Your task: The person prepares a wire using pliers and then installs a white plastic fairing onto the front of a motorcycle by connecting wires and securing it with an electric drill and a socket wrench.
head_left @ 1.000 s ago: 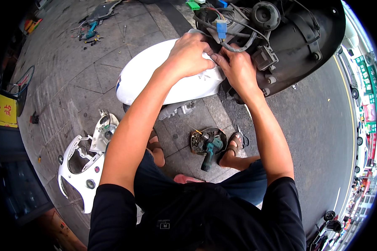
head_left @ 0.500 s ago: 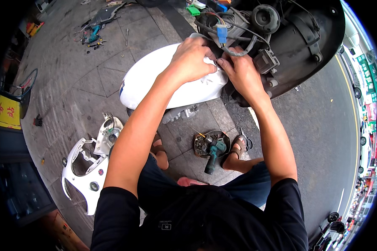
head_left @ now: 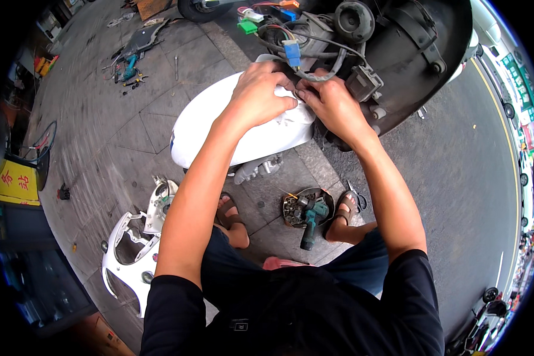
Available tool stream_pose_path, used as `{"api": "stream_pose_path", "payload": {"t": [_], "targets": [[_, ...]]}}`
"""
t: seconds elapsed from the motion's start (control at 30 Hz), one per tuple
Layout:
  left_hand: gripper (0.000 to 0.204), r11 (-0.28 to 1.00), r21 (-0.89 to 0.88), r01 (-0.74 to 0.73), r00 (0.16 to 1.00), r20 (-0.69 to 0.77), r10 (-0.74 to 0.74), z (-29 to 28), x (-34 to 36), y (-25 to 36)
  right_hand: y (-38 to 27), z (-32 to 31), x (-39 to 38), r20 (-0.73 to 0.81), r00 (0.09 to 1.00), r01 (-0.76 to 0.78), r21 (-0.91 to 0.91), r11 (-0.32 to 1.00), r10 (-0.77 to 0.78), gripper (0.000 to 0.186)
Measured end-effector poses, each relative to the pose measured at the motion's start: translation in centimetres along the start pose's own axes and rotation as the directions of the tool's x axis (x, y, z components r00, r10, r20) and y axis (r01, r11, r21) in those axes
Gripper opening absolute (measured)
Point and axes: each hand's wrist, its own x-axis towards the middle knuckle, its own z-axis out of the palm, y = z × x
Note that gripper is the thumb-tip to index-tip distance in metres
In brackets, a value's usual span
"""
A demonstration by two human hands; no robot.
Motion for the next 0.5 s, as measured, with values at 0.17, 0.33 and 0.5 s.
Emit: {"api": "stream_pose_path", "payload": {"t": [0.17, 0.33, 0.5], "targets": [[0.038, 1.000, 0.008, -0.004, 1.000, -0.010, 0.004, -0.2, -0.1, 0.3, 0.0, 0.1, -0.2, -0.005, 0.997, -0.077, 0.013, 0.997, 0.077, 0.026], [0.037, 1.000, -0.007, -0.017, 1.000, -0.023, 0.016, -0.2, -0.1, 0.3, 0.4, 0.3, 0.0, -0.029, 0.999, -0.027, 0.001, 1.000, 0.027, 0.025], [0.036, 1.000, 0.001, -0.018, 0.999, -0.027, 0.018, -0.2, 0.0, 0.2, 0.1, 1.0, 0.0, -0.051, 0.994, -0.097, -0.103, 0.990, 0.093, 0.020]]}}
